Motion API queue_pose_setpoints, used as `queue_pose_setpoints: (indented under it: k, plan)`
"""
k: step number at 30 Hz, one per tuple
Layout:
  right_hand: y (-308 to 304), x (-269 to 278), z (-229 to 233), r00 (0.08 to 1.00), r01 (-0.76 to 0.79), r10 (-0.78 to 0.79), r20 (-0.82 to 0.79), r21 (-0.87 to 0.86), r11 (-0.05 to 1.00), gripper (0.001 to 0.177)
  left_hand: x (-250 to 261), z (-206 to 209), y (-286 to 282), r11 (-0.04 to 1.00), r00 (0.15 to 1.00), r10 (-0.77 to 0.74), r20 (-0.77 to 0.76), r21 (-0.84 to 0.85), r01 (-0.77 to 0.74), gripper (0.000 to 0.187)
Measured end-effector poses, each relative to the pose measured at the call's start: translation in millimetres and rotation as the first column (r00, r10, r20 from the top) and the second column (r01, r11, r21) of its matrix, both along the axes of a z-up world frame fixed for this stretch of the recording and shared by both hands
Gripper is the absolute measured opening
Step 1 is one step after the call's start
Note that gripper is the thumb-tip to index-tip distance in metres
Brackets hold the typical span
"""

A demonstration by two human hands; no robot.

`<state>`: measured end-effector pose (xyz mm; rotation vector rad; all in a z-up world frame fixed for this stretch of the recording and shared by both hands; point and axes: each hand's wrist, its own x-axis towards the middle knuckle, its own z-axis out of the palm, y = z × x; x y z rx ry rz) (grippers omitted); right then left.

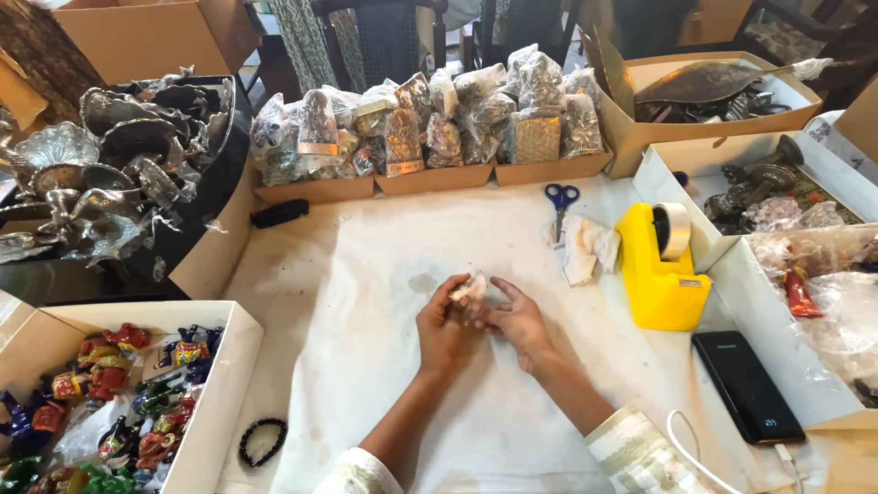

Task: Wrapping small figurines in bubble wrap and securing them with tape.

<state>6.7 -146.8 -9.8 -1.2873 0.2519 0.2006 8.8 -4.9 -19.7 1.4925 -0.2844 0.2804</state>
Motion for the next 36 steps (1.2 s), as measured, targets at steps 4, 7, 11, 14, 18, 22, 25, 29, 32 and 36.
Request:
queue_pose_setpoints:
  k: [4, 7, 11, 14, 18, 22, 25, 29, 32, 36]
  plan:
    - [15.2, -6.0, -3.4, 0.995, 0.025, -0.003, 0.104, -0.215, 0.976, 0.088, 3.9, -1.0, -1.0, 0.968, 0.976, -0.056, -0.21, -0.251, 0.002, 0.031]
    - [12.1, -7.8, 1.6, 0.981, 0.035, 0.008, 0.192, -0.219, 0.975, 0.087, 4.5, 3.6, -0.2, 0.951, 0.968, -0.095, -0.23, -0.308, 0.02, 0.03]
    - [3.2, -21.0, 34.0, 0.966, 0.035, 0.1, 0.24, -0.5, 0.865, 0.088, 0.5, 8.5, -1.1, 0.958, 0.976, -0.078, -0.203, -0.286, 0.017, 0.029]
    - [1.8, -34.1, 58.5, 0.963, 0.056, 0.131, 0.235, -0.65, 0.758, 0.086, 2.7, -1.0, -3.0, 0.991, 0.985, -0.03, -0.17, -0.132, 0.007, 0.029]
    - [1.8, -41.2, 65.7, 0.948, 0.102, 0.176, 0.267, -0.775, 0.624, 0.086, 5.9, -0.3, 1.0, 0.99, 0.981, 0.068, -0.181, -0.112, -0.089, 0.03]
    - [-0.6, -31.5, 49.2, 0.844, 0.319, 0.076, 0.532, -0.611, 0.725, 0.079, -1.2, 1.0, 0.0, 0.987, 0.986, -0.003, -0.168, -0.156, -0.024, 0.029]
    - [-4.1, -22.5, 38.3, 0.908, 0.251, -0.06, 0.415, -0.424, 0.87, 0.076, -5.5, 4.6, -2.5, 0.998, 0.994, -0.007, -0.105, -0.06, 0.001, 0.03]
    - [-4.4, -16.9, 33.5, 0.973, 0.151, -0.077, 0.216, -0.356, 0.922, 0.076, -8.1, 9.2, -2.2, 0.997, 0.996, -0.069, -0.051, -0.023, 0.068, 0.029]
    - [-4.2, -9.7, 18.9, 0.994, 0.098, -0.078, 0.073, -0.342, 0.934, 0.075, -8.5, 8.8, -1.9, 0.997, 0.997, -0.079, 0.014, -0.003, 0.079, 0.034]
    - [-3.4, 0.0, -4.1, 0.99, 0.101, -0.067, 0.122, -0.3, 0.949, 0.074, 0.4, -5.6, -3.3, 0.994, 0.996, -0.083, -0.032, -0.077, 0.08, 0.032]
